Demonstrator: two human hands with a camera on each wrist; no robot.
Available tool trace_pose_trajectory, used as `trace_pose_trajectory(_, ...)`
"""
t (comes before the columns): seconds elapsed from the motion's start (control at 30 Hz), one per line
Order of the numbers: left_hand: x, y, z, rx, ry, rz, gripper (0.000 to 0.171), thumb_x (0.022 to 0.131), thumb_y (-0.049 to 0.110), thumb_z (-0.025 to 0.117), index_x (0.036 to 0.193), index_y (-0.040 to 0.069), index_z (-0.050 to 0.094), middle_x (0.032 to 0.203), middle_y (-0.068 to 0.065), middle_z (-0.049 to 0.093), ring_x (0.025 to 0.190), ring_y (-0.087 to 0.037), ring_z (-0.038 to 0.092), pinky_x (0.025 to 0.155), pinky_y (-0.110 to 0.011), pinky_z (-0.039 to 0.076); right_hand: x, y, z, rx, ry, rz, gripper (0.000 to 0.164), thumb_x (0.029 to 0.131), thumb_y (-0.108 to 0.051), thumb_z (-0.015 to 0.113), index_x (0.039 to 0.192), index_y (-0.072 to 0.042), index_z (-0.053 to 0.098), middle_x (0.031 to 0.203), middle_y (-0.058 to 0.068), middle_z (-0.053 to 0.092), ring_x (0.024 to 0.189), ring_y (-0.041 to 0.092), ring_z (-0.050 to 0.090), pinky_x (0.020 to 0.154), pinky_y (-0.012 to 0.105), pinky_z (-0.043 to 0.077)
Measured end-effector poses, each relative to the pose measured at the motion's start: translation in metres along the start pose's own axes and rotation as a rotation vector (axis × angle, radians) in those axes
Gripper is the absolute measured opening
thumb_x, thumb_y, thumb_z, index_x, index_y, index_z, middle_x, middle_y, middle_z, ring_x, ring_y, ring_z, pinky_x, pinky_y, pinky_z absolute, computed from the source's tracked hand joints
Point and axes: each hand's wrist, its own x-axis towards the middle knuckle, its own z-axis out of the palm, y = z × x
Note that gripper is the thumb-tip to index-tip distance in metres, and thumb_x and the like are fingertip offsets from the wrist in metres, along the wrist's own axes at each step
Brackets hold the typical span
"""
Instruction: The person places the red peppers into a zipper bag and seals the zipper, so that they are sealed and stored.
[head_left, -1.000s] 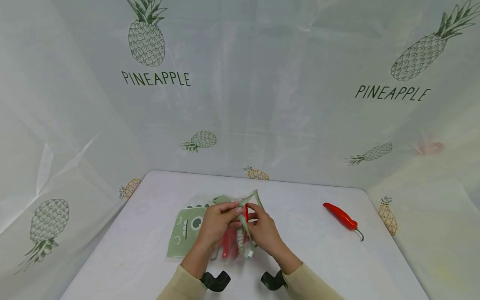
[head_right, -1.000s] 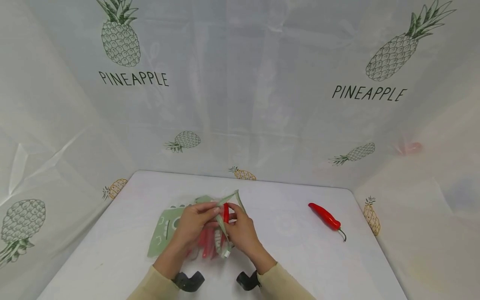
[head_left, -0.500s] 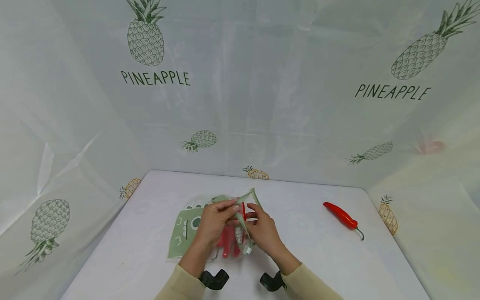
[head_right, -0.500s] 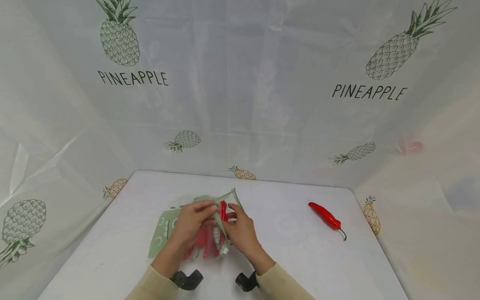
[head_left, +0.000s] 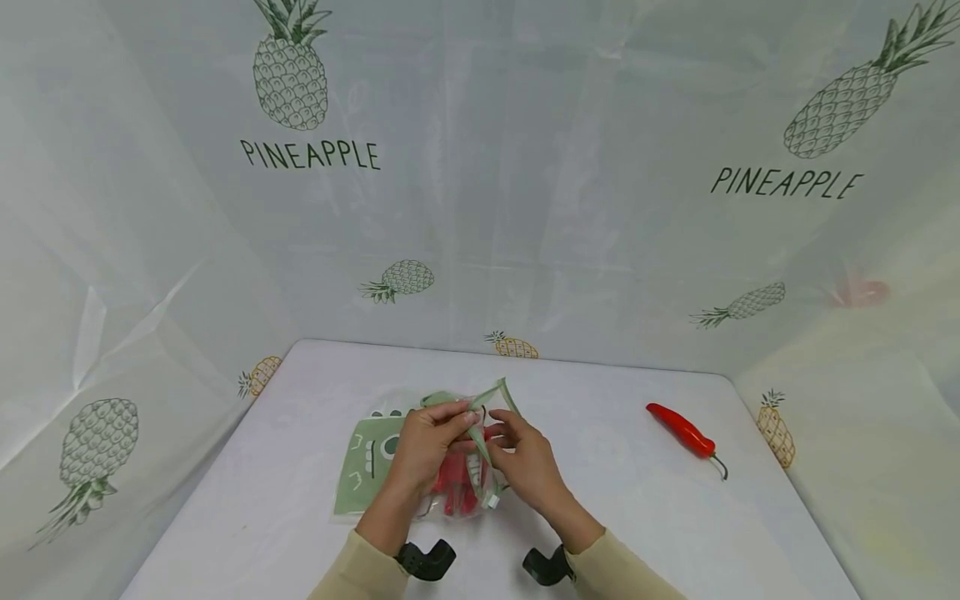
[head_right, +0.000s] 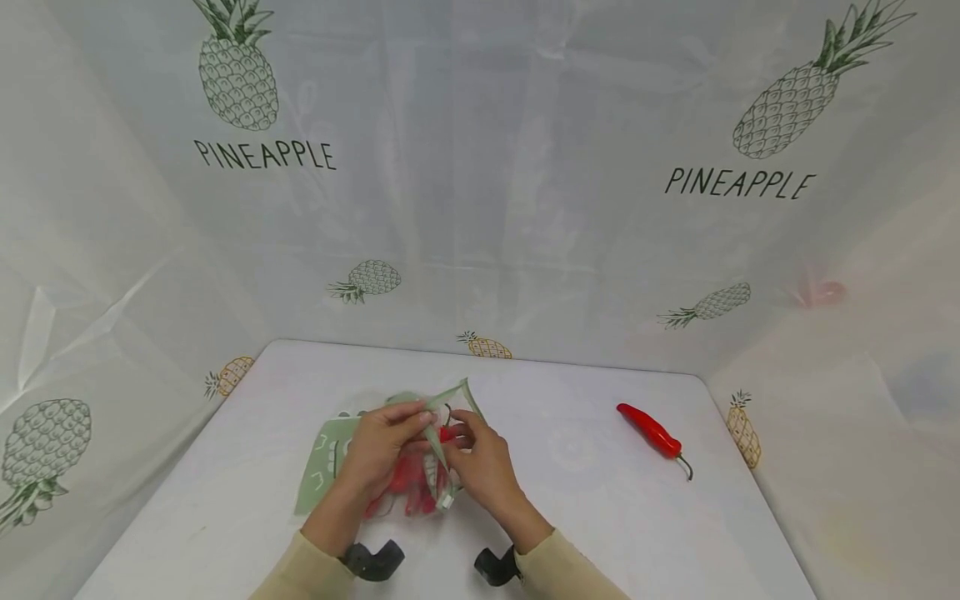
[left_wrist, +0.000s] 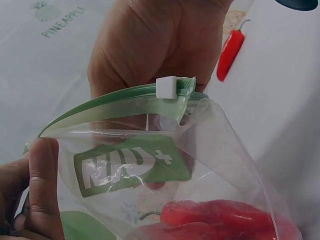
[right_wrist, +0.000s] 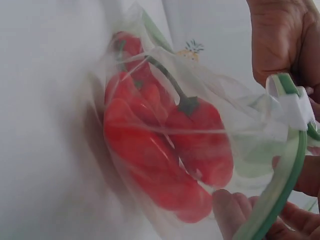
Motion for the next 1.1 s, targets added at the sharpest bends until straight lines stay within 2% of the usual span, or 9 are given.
trace_pose_trajectory(0.2,-0.001,0.000,0.000,0.015,0.012,-0.007,0.032,0.096,-0.001,0.074,0.126,-0.012,0.070,0.098,-0.007,0.076,0.073,-0.010,0.072,0.068,-0.027,0.066,-0.001,0.001,-0.008,-0.021,0.071,-0.022,0.046,0.097,-0.015,0.077,0.141,-0.015,0.064,0.125,0.011,0.074,0.110,0.025,0.074,0.086,0.039,0.064)
trace_pose_trajectory(0.5,0.000,-0.002,0.000,0.015,0.020,-0.024,0.032,0.096,-0.001,0.074,0.126,-0.012,0.070,0.098,-0.008,0.078,0.071,-0.009,0.071,0.066,-0.026,0.066,0.002,0.003,-0.026,0.011,0.126,-0.031,0.045,0.095,-0.011,0.079,0.138,-0.017,0.066,0.124,0.004,0.074,0.109,0.020,0.073,0.084,0.029,0.059)
trace_pose_trajectory(0.77,0.002,-0.006,0.000,0.004,0.021,-0.028,0.031,0.097,-0.003,0.072,0.126,-0.014,0.069,0.094,-0.006,0.077,0.069,-0.009,0.070,0.066,-0.026,0.066,0.004,0.005,-0.046,-0.006,0.169,-0.025,0.046,0.095,-0.009,0.078,0.139,-0.016,0.066,0.125,0.005,0.073,0.111,0.022,0.073,0.086,0.033,0.058)
trace_pose_trajectory(1.1,0.000,-0.010,-0.001,-0.013,0.010,-0.036,0.033,0.098,-0.003,0.071,0.128,-0.015,0.067,0.093,-0.006,0.077,0.070,-0.009,0.071,0.066,-0.027,0.066,0.004,0.017,-0.074,-0.014,0.204,0.013,0.048,0.096,-0.011,0.078,0.141,-0.018,0.064,0.129,0.003,0.072,0.116,0.022,0.071,0.090,0.030,0.057)
